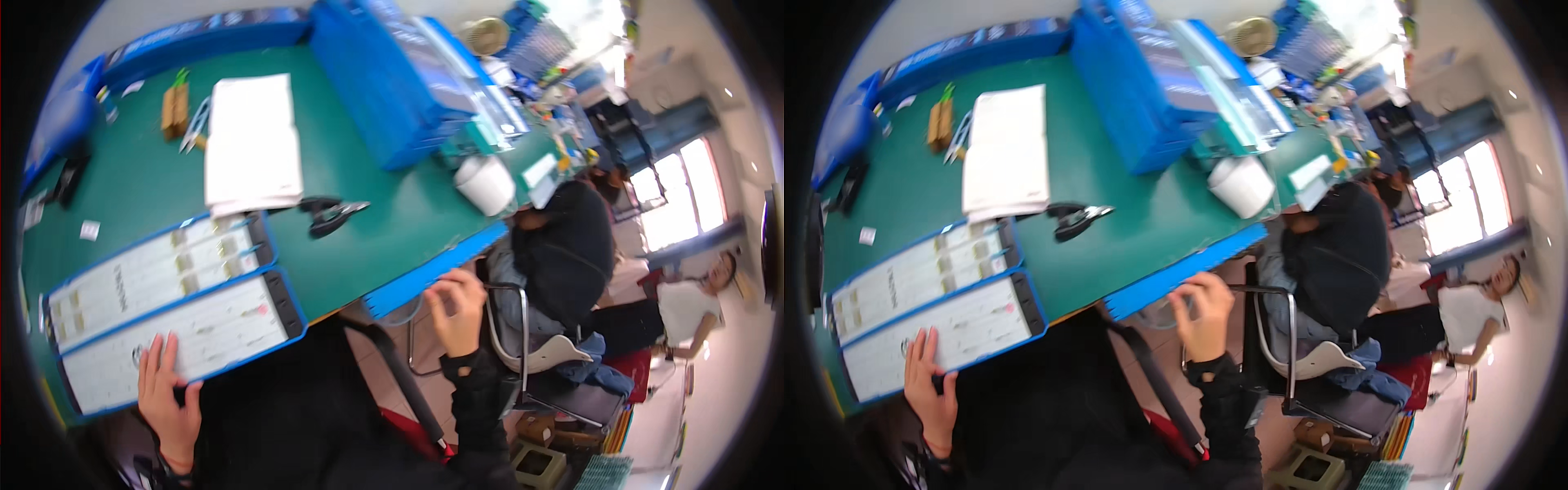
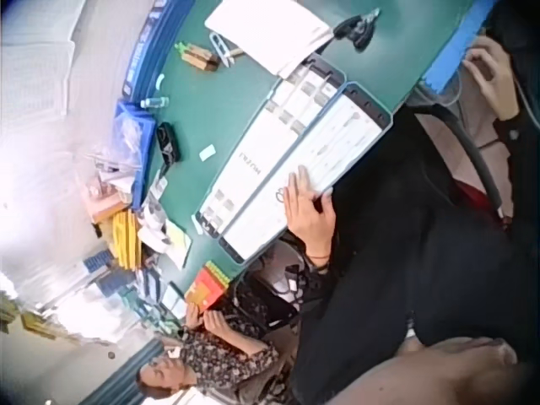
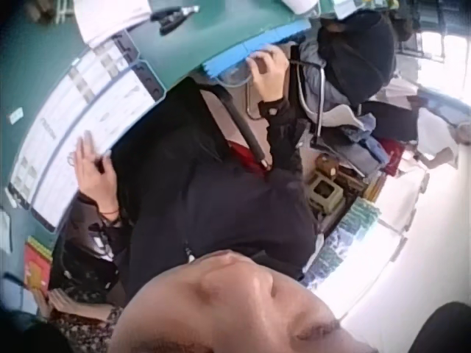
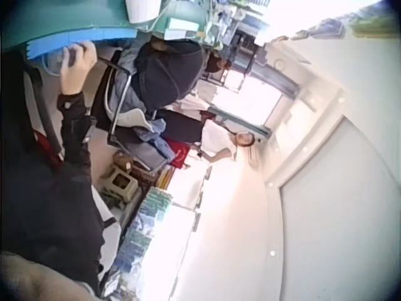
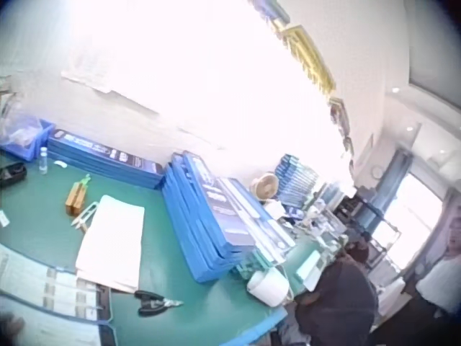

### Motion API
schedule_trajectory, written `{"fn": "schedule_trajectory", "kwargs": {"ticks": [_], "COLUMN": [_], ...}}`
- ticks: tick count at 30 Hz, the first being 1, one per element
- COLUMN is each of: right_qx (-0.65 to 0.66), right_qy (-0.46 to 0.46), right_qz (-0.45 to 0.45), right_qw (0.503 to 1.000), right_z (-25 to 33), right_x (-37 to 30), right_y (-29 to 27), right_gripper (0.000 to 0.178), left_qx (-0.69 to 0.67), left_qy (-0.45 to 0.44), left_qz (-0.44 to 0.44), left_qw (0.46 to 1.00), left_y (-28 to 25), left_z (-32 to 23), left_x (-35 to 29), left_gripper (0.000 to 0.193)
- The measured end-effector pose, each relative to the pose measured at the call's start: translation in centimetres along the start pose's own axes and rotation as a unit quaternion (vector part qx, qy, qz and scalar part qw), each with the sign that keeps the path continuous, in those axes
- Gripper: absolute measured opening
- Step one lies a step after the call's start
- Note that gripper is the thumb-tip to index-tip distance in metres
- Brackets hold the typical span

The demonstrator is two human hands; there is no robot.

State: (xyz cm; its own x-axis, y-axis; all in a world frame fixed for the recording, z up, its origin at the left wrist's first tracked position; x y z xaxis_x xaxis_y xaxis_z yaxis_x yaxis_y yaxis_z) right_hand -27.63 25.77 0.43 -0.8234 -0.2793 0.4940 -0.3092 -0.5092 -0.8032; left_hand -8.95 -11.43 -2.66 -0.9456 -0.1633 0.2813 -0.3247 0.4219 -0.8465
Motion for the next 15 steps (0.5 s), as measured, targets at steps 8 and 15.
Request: {"fn": "schedule_trajectory", "kwargs": {"ticks": [8,15], "right_qx": [0.125,0.252], "right_qy": [0.050,0.039], "right_qz": [-0.087,-0.095], "right_qw": [0.987,0.962], "right_z": [0.9,7.6], "right_x": [-0.9,1.2], "right_y": [1.1,-1.6], "right_gripper": [0.012,0.013], "left_qx": [0.037,-0.163], "left_qy": [0.029,-0.018], "left_qz": [-0.078,-0.030], "left_qw": [0.996,0.986], "left_y": [-0.9,-1.8], "left_z": [-0.5,-2.8], "left_x": [-1.0,-0.2], "left_gripper": [0.012,0.034]}}
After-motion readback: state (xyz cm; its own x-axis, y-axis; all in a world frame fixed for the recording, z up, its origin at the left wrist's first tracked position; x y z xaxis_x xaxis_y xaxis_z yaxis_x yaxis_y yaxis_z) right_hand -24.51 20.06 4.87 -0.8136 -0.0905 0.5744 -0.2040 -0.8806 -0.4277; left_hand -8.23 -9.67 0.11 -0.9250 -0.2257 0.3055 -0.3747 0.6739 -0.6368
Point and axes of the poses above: each hand's wrist, its own x-axis towards the middle knuckle, its own y-axis out of the palm, z = x × y, the point moved 8 cm from there along x, towards the middle knuckle, and after that the axes turned 1 degree about z, right-handed, at the moved point
